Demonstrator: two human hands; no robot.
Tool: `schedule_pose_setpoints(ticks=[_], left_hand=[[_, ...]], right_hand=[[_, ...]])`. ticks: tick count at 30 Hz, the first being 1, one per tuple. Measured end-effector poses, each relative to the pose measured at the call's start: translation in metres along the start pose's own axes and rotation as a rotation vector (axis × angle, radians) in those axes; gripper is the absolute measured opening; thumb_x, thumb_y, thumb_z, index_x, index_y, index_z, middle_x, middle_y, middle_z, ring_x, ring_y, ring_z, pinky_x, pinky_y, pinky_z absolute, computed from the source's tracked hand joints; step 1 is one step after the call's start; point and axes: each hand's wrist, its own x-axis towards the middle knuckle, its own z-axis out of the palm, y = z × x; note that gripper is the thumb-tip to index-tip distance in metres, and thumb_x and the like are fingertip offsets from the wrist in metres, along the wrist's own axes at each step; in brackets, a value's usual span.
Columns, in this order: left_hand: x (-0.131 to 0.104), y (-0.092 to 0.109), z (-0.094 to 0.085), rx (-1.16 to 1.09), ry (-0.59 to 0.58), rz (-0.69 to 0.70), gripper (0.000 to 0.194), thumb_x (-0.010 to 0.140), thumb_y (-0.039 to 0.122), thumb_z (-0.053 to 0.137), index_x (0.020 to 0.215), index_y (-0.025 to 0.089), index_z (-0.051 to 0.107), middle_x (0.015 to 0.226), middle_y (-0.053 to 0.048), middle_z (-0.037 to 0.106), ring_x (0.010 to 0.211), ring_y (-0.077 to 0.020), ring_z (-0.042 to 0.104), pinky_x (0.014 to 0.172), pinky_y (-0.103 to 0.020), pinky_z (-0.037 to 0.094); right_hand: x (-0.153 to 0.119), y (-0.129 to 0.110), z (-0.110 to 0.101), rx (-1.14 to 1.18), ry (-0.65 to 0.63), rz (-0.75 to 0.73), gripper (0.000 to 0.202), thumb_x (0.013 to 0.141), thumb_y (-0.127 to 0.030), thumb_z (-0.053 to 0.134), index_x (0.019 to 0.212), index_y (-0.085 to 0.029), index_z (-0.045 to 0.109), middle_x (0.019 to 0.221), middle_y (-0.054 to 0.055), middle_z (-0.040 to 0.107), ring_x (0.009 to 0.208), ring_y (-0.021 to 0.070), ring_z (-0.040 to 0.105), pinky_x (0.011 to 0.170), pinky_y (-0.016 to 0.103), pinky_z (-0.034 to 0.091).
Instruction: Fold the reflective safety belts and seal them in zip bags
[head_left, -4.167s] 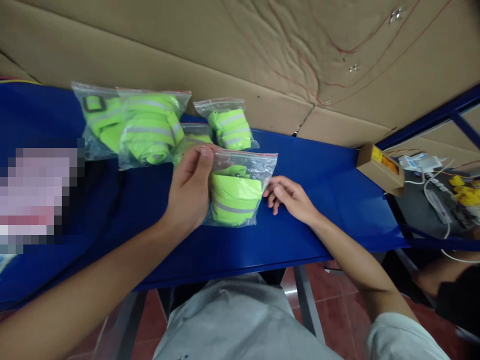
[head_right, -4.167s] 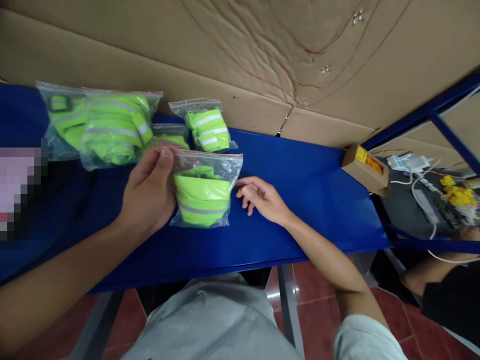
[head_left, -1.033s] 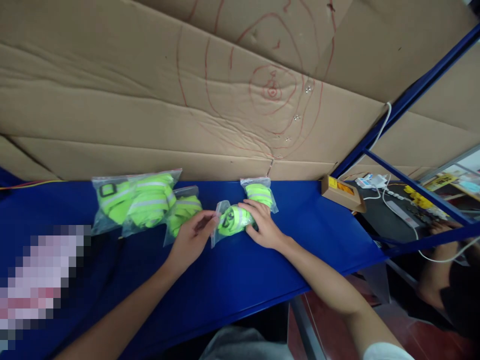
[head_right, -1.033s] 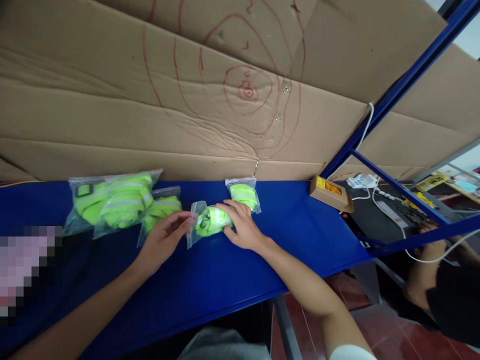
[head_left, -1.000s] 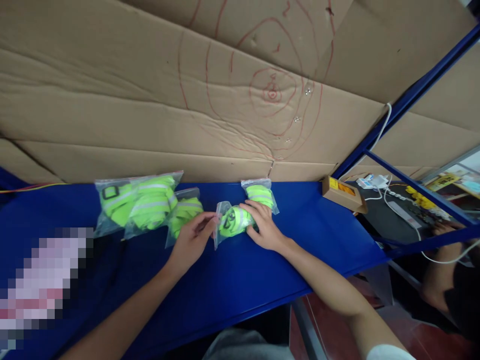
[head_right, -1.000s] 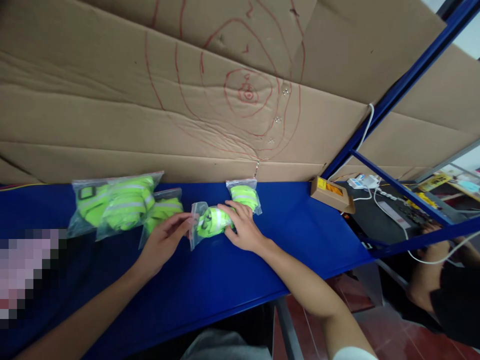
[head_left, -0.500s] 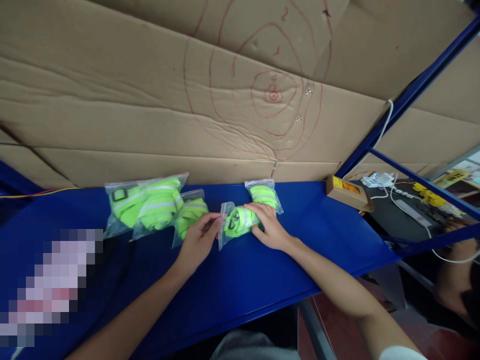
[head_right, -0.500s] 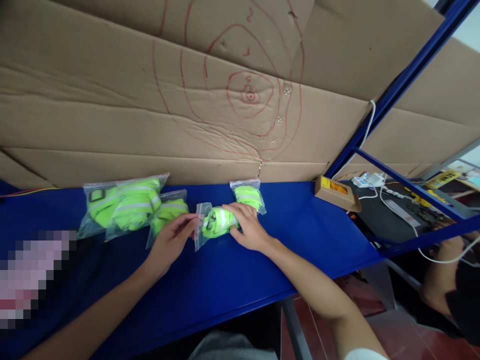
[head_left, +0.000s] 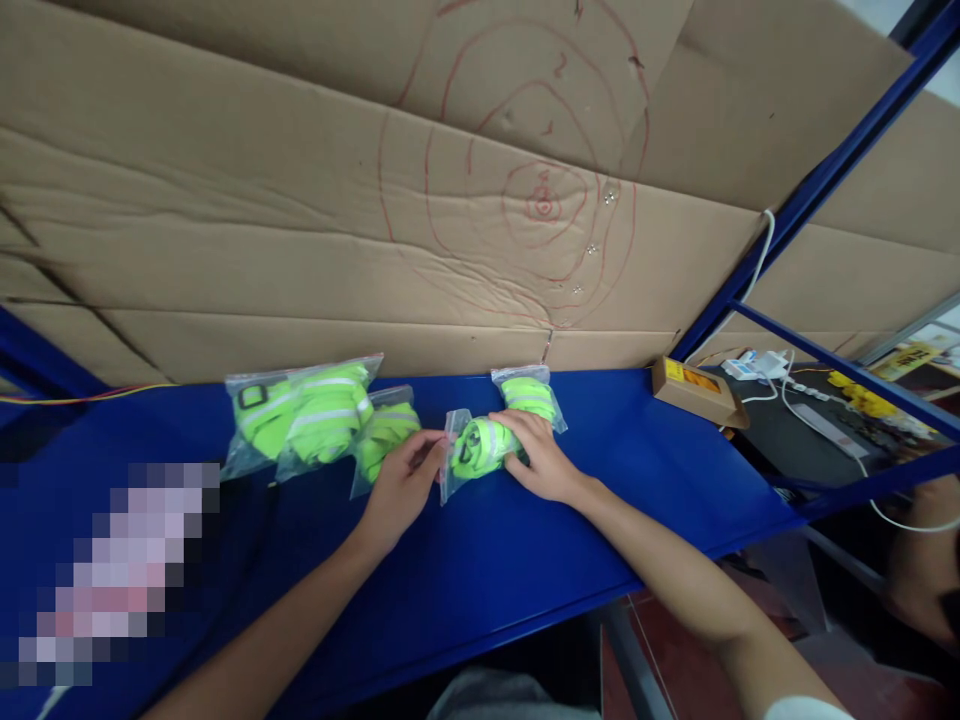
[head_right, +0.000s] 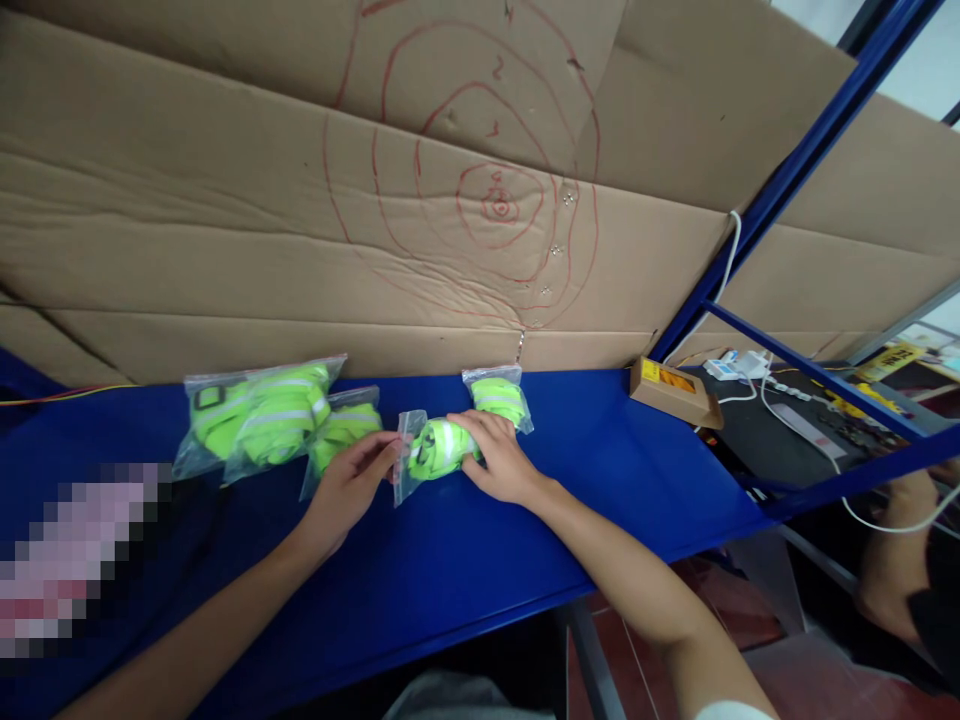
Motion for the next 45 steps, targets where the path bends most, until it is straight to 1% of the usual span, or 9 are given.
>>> schedule_pose_setpoints(ticks=[6,13,15,18,22,24,29,38,45], left_hand=[[0.002,-0.004,-0.001,-0.015,0.019,-0.012,0.041,0.090,0.057,0.070,0.103,0.018,0.075,0.076,-0.001,0.068,0.064,-0.0158,0.060,0.064,-0.027,0.052],[0.001,-0.001,0.002,-0.073,0.033,-0.061,0.047,0.084,0.060,0.077,0.102,0.016,0.076,0.069,0.000,0.064,0.062,-0.0146,0.057,0.063,-0.026,0.049],[0.001,0.002,0.002,-0.103,0.048,-0.077,0.050,0.082,0.062,0.078,0.100,0.015,0.077,0.069,0.000,0.063,0.062,-0.0142,0.056,0.063,-0.026,0.049],[0.002,0.006,0.002,-0.162,0.061,-0.103,0.053,0.077,0.063,0.082,0.099,0.015,0.077,0.074,-0.001,0.066,0.065,-0.0138,0.057,0.064,-0.026,0.050],[0.000,0.011,0.002,-0.239,0.056,-0.145,0.052,0.072,0.061,0.087,0.089,0.013,0.076,0.072,-0.002,0.065,0.064,-0.0134,0.057,0.064,-0.026,0.051],[-0.001,0.013,0.003,-0.263,0.050,-0.157,0.051,0.071,0.060,0.089,0.087,0.013,0.077,0.070,-0.001,0.065,0.063,-0.0130,0.057,0.063,-0.025,0.051],[-0.004,0.014,0.004,-0.292,0.040,-0.177,0.047,0.073,0.058,0.089,0.087,0.015,0.077,0.071,-0.001,0.066,0.064,-0.0117,0.057,0.063,-0.023,0.050],[-0.003,0.009,0.004,-0.310,0.039,-0.217,0.046,0.070,0.056,0.092,0.086,0.015,0.078,0.070,0.000,0.064,0.064,-0.0113,0.056,0.062,-0.022,0.050],[-0.008,0.015,0.008,-0.330,0.015,-0.211,0.043,0.073,0.055,0.089,0.085,0.015,0.075,0.069,0.000,0.065,0.062,-0.0116,0.057,0.062,-0.024,0.050]], right_hand=[[0.000,0.003,0.001,0.012,0.011,-0.014,0.062,0.095,-0.019,0.054,0.156,-0.025,0.045,0.152,0.014,0.056,0.144,0.0305,0.050,0.119,0.055,0.037],[0.000,0.003,0.001,0.007,-0.008,-0.027,0.063,0.096,-0.021,0.054,0.158,-0.026,0.043,0.152,0.014,0.056,0.144,0.0304,0.050,0.119,0.053,0.038],[-0.001,0.002,0.003,-0.038,0.034,-0.011,0.063,0.097,-0.021,0.054,0.159,-0.024,0.041,0.158,0.016,0.049,0.149,0.0321,0.044,0.121,0.055,0.035],[-0.003,-0.002,0.007,-0.125,0.186,0.027,0.060,0.098,-0.023,0.054,0.157,-0.022,0.042,0.162,0.018,0.043,0.153,0.0348,0.039,0.121,0.058,0.033],[-0.004,-0.010,0.011,-0.092,0.284,-0.009,0.039,0.103,-0.022,0.052,0.142,-0.024,0.057,0.136,0.014,0.060,0.131,0.0286,0.056,0.108,0.048,0.043],[-0.004,-0.012,0.012,-0.054,0.274,-0.035,0.034,0.103,-0.020,0.051,0.136,-0.025,0.061,0.128,0.012,0.063,0.124,0.0268,0.058,0.103,0.045,0.045],[-0.003,-0.013,0.013,-0.015,0.246,-0.031,0.031,0.103,-0.016,0.051,0.129,-0.026,0.064,0.126,0.010,0.065,0.122,0.0255,0.059,0.102,0.044,0.043],[-0.002,-0.013,0.011,-0.009,0.219,-0.044,0.028,0.105,-0.019,0.049,0.128,-0.025,0.063,0.126,0.010,0.067,0.122,0.0242,0.061,0.099,0.043,0.043],[-0.002,-0.015,0.011,-0.014,0.214,-0.034,0.028,0.103,-0.016,0.049,0.125,-0.024,0.064,0.126,0.010,0.067,0.121,0.0247,0.061,0.101,0.044,0.043]])
